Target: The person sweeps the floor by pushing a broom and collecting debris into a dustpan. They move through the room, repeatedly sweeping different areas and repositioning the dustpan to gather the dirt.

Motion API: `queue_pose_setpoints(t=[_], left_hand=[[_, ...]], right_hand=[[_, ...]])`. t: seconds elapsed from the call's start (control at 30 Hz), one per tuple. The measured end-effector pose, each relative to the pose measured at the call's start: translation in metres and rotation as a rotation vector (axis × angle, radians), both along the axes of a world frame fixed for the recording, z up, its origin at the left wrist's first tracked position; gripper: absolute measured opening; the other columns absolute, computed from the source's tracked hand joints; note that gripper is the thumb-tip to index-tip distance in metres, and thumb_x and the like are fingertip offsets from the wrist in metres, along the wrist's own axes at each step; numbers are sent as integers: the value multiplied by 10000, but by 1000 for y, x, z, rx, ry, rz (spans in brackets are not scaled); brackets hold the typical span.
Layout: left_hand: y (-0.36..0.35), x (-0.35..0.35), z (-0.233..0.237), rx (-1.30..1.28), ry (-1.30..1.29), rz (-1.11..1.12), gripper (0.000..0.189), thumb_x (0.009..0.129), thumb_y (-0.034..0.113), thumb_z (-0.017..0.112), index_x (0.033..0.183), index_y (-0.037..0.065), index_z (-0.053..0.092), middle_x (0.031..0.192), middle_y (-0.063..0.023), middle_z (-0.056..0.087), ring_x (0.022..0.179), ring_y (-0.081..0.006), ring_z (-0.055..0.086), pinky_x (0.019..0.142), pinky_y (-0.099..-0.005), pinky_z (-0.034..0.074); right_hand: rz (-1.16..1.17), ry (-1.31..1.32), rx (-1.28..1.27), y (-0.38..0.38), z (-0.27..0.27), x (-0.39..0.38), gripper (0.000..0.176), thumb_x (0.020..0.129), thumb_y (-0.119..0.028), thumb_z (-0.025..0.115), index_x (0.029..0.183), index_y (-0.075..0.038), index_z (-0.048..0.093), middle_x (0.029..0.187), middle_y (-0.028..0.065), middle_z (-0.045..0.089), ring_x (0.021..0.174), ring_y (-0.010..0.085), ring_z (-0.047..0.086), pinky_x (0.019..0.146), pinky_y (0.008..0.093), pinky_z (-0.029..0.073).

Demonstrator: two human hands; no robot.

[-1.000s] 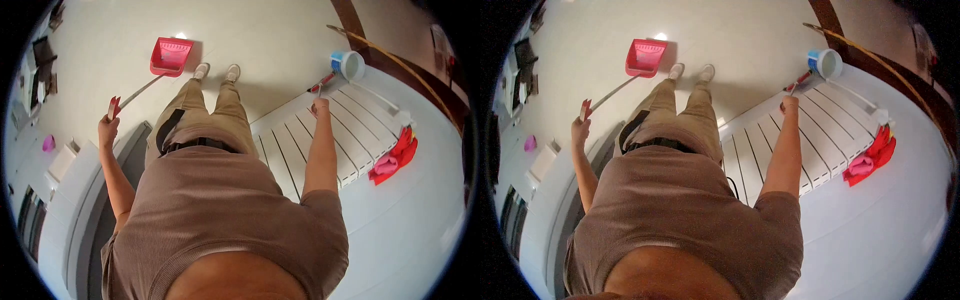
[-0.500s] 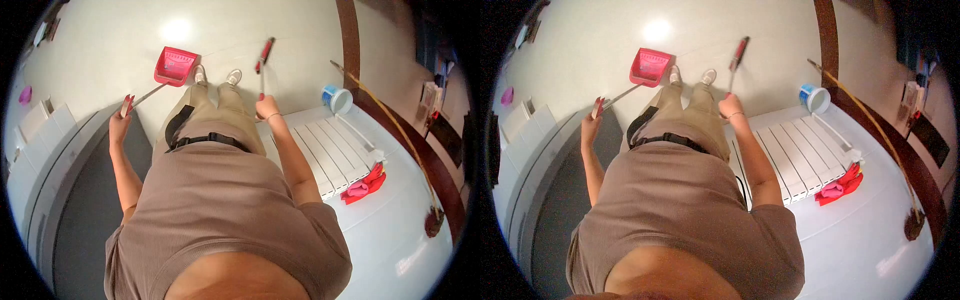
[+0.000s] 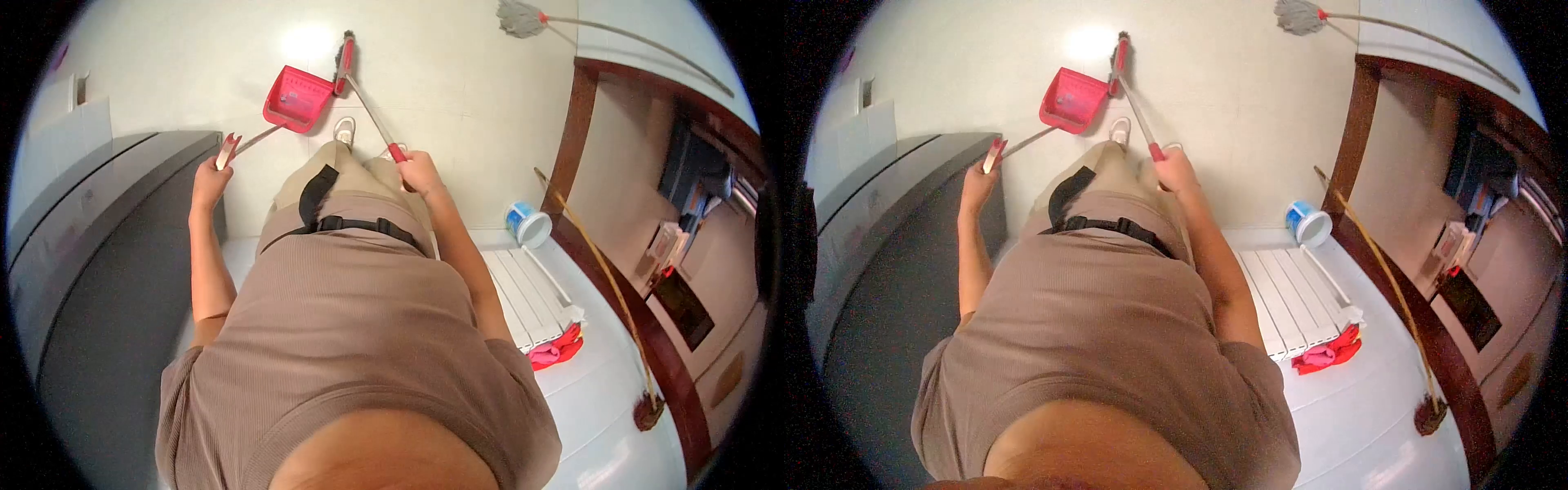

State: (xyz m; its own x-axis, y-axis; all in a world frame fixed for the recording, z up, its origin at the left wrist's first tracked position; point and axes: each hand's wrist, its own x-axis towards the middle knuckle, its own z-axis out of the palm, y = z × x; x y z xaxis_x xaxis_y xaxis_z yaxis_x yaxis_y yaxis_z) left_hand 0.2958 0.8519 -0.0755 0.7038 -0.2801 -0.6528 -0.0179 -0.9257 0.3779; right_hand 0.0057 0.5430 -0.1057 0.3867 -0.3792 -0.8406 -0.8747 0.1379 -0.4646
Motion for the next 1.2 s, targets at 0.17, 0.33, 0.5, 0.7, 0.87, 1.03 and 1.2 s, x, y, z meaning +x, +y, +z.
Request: queue_pose_setpoints(t=[0.17, 0.33, 0.5, 0.7, 0.87, 1.03, 1.2], left_hand=[[10, 5, -4, 11, -38, 45, 306, 694, 166, 556, 937, -14, 599, 738, -164, 614, 694, -243, 602, 661, -334, 445], [19, 11, -19, 8, -61, 87, 308, 687, 165, 563, 934, -15, 599, 769, -182, 621, 728, -261, 609, 680, -342, 447], [24, 11, -15, -8, -50, 170, 304, 685, 165, 566, 922, -21, 598, 775, -190, 619, 739, -270, 608, 687, -341, 446], [-15, 20, -20, 43, -99, 185, 295, 683, 160, 565, 914, -20, 599, 734, -165, 611, 697, -238, 596, 666, -334, 441], [-19, 21, -2, 66, -57, 324, 300, 677, 168, 567, 915, -10, 603, 656, -118, 580, 617, -178, 553, 607, -317, 427], [-33, 23, 5, 77, -31, 491, 297, 675, 163, 572, 906, -21, 602, 639, -88, 570, 604, -158, 534, 585, -304, 419], [-72, 25, 39, 80, -4, 655, 300, 680, 154, 567, 912, -34, 602, 645, -70, 575, 597, -151, 533, 578, -296, 422]], right_hand=[[-235, -43, 111, -26, 23, -29, 130, 717, -65, 511, 783, 28, 574, 532, 59, 502, 377, 145, 475, 317, 265, 338], [-373, 87, 56, -67, 28, -59, 126, 727, -72, 511, 799, 22, 555, 524, 65, 502, 364, 154, 490, 298, 258, 322], [-275, 347, -199, -133, 4, -75, 145, 724, -64, 490, 624, 39, 515, 468, 109, 492, 325, 193, 469, 306, 327, 381], [-295, 532, -72, -255, -78, -42, 230, 766, -65, 441, 540, -22, 440, 408, 105, 438, 291, 202, 384, 330, 352, 402], [-273, 564, -61, -284, -67, 61, 283, 762, -97, 410, 480, -85, 378, 400, 83, 378, 375, 206, 465, 330, 313, 337], [57, 390, -15, -258, -29, 170, 255, 760, -54, 434, 509, -15, 429, 429, 119, 434, 356, 220, 466, 311, 351, 356], [243, 201, -39, -232, 17, 234, 273, 844, -124, 456, 636, 54, 457, 445, 147, 481, 334, 207, 466, 293, 338, 340]])
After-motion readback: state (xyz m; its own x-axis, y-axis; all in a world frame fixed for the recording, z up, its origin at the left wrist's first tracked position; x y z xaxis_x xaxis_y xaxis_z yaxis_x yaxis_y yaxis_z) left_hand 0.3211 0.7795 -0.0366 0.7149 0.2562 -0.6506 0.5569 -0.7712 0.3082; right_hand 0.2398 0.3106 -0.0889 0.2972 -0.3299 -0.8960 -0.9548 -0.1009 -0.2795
